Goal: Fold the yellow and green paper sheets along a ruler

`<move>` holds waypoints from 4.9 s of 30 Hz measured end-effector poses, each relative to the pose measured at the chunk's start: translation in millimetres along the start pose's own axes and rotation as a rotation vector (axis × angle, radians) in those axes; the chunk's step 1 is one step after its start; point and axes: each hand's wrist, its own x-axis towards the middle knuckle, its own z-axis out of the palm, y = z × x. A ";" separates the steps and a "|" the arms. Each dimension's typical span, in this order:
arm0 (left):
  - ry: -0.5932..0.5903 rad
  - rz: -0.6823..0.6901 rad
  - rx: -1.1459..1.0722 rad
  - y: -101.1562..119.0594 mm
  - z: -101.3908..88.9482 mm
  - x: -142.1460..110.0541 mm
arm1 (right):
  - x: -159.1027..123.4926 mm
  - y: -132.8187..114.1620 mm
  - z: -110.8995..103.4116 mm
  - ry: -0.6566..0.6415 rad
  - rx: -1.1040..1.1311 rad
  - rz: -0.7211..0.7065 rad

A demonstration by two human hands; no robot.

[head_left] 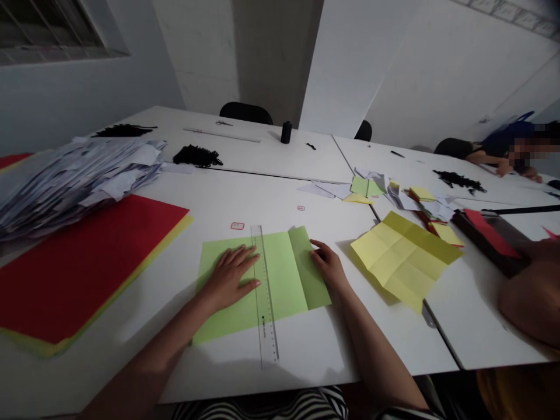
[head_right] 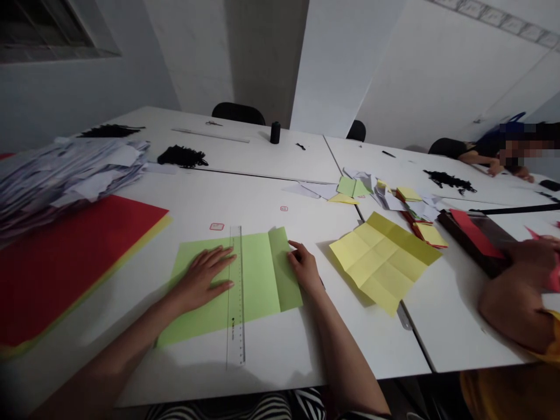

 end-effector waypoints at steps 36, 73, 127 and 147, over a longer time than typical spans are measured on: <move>-0.025 -0.004 0.031 2.2 2.9 3.9 | -2.4 -0.7 -6.1 -0.010 -0.021 -0.016; -0.016 0.000 -0.004 1.3 -0.8 1.0 | -0.4 4.5 -1.1 -0.020 -0.026 -0.010; -0.020 -0.001 -0.008 2.4 1.3 2.8 | -13.8 -23.5 -6.8 -0.083 0.309 0.193; 0.017 -0.002 -0.056 3.3 1.6 1.7 | -15.8 -33.3 2.5 -0.384 0.675 0.315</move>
